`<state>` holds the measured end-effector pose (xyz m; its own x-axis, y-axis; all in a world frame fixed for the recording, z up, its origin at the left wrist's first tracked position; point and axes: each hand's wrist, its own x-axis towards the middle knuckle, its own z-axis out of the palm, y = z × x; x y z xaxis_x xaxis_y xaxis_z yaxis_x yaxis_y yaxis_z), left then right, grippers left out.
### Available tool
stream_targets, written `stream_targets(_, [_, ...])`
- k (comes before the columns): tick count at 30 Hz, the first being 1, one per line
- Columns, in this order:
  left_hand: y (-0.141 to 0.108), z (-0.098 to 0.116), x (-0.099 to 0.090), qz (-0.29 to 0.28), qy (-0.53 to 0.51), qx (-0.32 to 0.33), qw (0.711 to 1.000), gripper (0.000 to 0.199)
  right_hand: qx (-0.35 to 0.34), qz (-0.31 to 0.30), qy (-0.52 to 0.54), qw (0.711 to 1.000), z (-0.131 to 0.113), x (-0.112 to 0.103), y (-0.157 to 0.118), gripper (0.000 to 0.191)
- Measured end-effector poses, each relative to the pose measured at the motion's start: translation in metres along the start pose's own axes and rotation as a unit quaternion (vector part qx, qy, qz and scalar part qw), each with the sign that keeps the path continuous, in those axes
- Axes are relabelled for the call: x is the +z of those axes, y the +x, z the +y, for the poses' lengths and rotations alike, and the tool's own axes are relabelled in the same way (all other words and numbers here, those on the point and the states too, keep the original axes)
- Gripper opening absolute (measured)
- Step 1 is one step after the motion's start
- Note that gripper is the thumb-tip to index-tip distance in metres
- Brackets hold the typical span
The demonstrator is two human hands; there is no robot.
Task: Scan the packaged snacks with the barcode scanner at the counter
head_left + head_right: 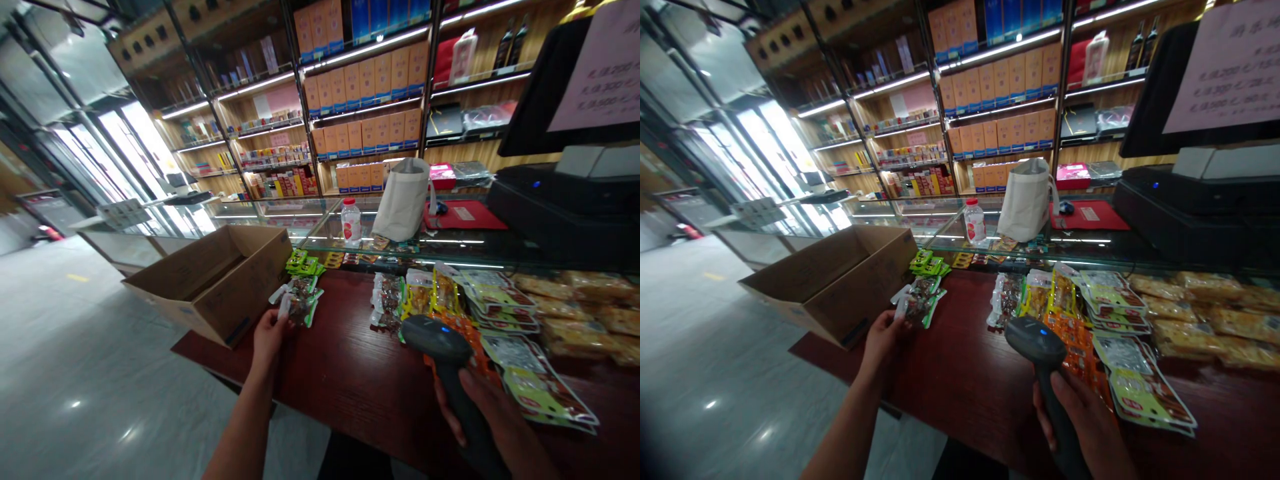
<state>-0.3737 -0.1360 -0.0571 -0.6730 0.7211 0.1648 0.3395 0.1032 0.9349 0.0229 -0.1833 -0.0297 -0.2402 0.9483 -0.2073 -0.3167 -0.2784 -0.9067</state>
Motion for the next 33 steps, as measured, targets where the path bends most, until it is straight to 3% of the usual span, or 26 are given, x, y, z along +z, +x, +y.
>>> stream_targets(4, [-0.021,0.02,0.026,-0.08,-0.195,-0.043,0.977,0.05,-0.027,0.016,0.026,0.999,-0.001,0.007,0.0,0.044])
stream_targets(8, [-0.037,0.032,0.048,-0.132,-0.279,-0.094,0.947,0.047,-0.051,-0.007,0.024,0.998,-0.003,0.014,-0.002,0.041])
stream_targets(12, [-0.054,0.03,0.065,-0.162,-0.288,-0.111,0.937,0.044,-0.063,-0.023,0.011,0.998,-0.006,0.016,-0.004,0.042])
stream_targets(17, [-0.072,0.025,0.08,-0.176,-0.284,-0.084,0.939,0.041,-0.061,-0.037,-0.026,0.997,-0.007,0.016,-0.011,0.045])
stream_targets(33, [-0.08,0.025,0.086,-0.207,-0.198,-0.026,0.958,0.033,-0.057,-0.04,-0.048,0.996,0.019,0.015,-0.027,0.044])
